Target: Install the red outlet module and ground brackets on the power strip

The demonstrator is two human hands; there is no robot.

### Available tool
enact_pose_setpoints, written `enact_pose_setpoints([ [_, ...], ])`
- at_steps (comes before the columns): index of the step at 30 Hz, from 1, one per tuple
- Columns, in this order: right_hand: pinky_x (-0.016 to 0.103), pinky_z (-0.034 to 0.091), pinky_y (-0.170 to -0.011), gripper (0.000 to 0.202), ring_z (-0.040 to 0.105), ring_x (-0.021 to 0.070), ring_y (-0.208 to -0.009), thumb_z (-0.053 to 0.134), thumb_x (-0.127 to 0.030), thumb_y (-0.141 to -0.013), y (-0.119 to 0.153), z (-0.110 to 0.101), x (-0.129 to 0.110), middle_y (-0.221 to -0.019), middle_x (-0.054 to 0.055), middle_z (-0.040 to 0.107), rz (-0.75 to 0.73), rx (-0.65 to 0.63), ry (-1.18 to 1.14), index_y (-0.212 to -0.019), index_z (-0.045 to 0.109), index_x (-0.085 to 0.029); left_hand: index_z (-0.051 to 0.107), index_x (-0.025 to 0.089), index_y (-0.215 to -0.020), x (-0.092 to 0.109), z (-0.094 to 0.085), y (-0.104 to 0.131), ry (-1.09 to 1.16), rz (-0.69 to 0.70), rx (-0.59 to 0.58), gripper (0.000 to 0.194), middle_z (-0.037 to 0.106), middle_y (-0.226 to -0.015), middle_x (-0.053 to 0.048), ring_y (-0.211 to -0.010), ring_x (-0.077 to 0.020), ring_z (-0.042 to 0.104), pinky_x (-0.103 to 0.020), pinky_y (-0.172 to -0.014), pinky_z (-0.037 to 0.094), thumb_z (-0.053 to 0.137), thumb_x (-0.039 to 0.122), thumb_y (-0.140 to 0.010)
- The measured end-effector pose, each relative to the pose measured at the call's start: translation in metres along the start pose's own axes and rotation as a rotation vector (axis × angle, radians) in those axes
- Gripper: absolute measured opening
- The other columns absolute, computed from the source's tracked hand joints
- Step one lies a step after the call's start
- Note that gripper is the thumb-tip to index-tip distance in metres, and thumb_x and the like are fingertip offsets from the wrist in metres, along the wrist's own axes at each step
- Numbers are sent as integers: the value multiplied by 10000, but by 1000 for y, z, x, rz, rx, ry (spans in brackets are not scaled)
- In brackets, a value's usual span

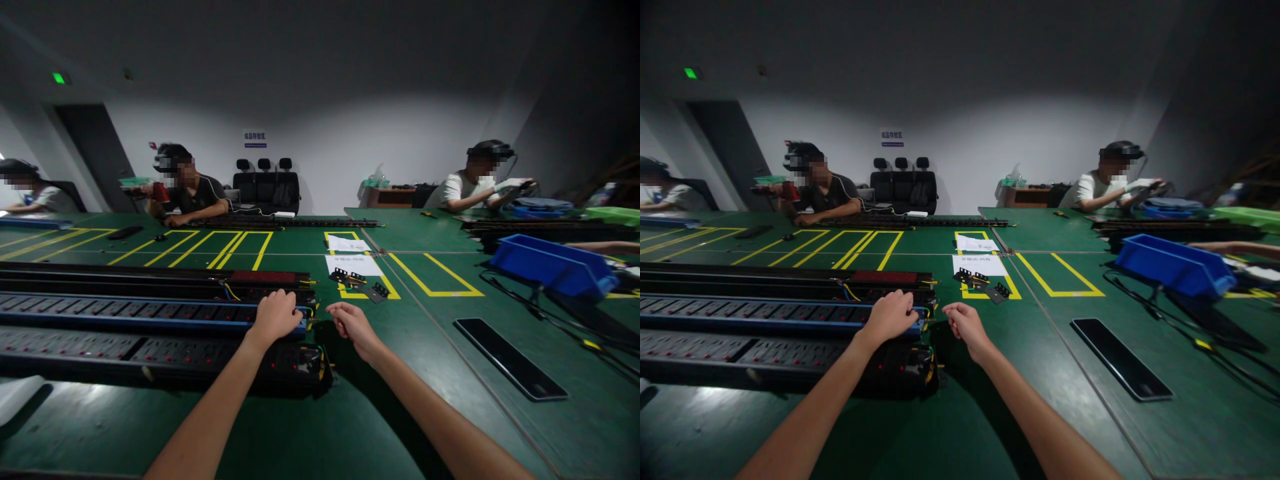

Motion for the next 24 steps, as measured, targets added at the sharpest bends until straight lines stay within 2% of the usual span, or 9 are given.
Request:
enact_pose_setpoints([
  [24, 220, 186, -411, 290, 327, 63, -391, 659, -370, -620, 2, 1, -3, -489, -94, 439, 5, -8, -3, -816, 675, -157, 640, 195, -929, 1, -2, 1, -4, -6, -16, 165, 682, -1038, -127, -1003, -298, 656, -390, -825, 512, 527, 302, -872],
])
Point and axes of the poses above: each hand's wrist, its own y-axis away from the middle knuckle, its own z-axis out of the palm, x = y × z, the point moved 1 cm from there along -y, towards the middle knuckle
